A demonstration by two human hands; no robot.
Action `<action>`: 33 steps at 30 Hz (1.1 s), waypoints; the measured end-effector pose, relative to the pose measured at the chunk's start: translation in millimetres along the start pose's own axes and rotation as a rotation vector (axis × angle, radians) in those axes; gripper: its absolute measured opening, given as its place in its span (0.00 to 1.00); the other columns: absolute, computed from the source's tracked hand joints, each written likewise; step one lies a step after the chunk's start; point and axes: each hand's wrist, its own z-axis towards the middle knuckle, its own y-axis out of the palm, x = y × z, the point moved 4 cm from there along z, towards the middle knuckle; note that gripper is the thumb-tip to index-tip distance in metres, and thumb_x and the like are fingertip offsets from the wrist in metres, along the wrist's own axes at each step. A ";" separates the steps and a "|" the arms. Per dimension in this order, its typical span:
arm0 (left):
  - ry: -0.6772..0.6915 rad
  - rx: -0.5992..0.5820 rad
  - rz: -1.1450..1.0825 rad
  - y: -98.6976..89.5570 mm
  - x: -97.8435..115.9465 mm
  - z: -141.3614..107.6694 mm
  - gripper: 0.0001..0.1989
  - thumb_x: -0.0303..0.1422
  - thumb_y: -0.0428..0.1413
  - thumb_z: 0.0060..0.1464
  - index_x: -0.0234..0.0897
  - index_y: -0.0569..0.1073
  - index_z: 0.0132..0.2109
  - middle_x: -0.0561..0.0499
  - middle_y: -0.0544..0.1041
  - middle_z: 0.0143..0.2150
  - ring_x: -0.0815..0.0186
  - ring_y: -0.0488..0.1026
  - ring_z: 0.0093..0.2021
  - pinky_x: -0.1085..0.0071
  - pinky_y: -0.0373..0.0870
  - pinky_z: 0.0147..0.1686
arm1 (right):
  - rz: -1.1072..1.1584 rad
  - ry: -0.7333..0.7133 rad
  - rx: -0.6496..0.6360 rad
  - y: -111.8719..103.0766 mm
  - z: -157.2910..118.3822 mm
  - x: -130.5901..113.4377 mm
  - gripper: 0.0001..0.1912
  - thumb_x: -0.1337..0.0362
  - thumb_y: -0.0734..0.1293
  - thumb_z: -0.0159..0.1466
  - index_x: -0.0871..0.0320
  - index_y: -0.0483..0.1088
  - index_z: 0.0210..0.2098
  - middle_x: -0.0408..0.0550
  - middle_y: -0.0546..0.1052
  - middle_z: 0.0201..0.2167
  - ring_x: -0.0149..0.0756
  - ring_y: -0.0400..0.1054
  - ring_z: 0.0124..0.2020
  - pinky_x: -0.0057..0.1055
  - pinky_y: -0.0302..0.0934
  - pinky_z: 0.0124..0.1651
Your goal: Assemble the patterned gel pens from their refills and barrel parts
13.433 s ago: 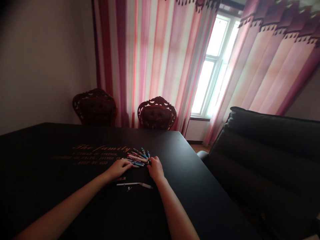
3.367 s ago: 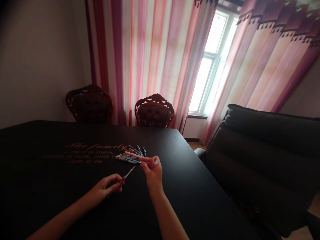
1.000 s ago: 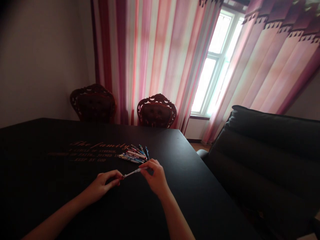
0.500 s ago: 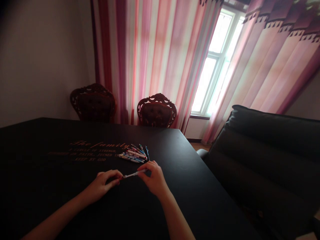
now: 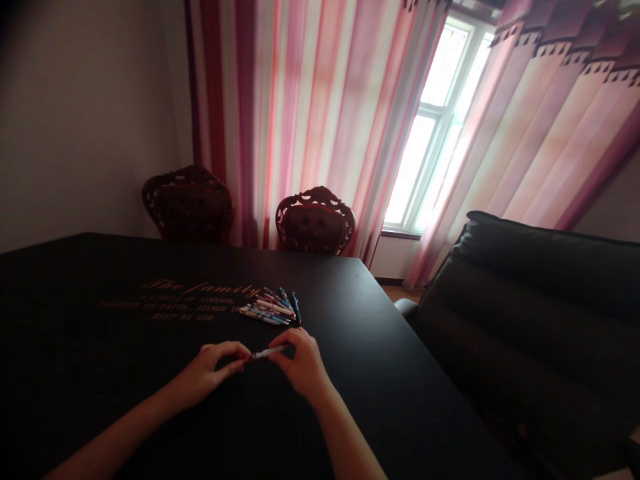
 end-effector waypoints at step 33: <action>0.096 0.060 0.068 -2.2 2.1 3.1 0.08 0.36 0.56 0.58 0.47 0.80 0.42 0.56 0.82 0.38 0.60 0.75 0.42 0.65 0.57 0.46 | -0.166 0.056 -0.099 9.5 -6.3 9.7 0.15 0.58 0.67 0.63 0.57 0.73 0.23 0.41 0.71 0.20 0.31 0.64 0.25 0.26 0.54 0.30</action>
